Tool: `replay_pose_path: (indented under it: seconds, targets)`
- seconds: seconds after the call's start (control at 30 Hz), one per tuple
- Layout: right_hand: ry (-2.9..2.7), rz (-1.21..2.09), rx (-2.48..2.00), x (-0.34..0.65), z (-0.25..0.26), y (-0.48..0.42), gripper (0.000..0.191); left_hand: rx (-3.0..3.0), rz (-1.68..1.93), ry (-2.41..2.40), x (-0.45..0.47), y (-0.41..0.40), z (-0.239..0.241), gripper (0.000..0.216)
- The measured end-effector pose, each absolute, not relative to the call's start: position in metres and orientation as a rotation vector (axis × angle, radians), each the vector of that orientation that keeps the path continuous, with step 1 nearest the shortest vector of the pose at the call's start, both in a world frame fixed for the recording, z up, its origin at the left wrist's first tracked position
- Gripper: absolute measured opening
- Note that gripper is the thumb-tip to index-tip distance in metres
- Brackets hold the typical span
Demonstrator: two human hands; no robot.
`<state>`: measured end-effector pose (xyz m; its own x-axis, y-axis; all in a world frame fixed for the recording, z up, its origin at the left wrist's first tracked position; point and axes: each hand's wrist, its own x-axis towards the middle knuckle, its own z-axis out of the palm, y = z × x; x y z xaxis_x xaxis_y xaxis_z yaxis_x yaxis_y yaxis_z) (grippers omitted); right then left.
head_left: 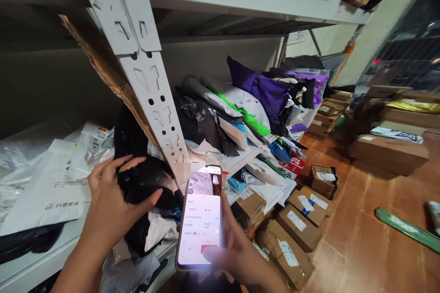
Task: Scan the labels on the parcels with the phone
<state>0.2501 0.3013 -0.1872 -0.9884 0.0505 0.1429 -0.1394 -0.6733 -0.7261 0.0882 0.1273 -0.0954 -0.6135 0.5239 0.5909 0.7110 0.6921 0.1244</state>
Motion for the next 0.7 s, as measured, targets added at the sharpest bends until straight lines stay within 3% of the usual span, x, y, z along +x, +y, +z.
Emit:
replay_pose_path:
  seconds: [0.13,0.33,0.43,0.53,0.7]
  targets:
    - [-1.273,2.747,0.198,0.252,-0.187,0.303,0.126,-0.949,-0.488,-2.374,0.087,0.129,-0.099,0.064]
    - [-1.276,2.765,0.222,0.254,-0.193,0.303,0.132,-0.818,-0.543,-2.208,0.131,0.128,-0.104,0.071]
    - [-1.276,2.793,0.204,0.257,-0.192,0.303,0.128,-0.724,-0.614,-2.193,0.159,0.114,-0.123,0.056]
    - [-1.312,2.841,0.185,0.261,-0.190,0.301,0.123,-0.683,-0.935,-2.289,0.178,0.097,-0.165,0.039]
    - [-1.294,2.856,0.190,0.271,-0.194,0.284,0.119,-0.717,-1.825,-2.486,0.187,0.088,-0.242,0.048]
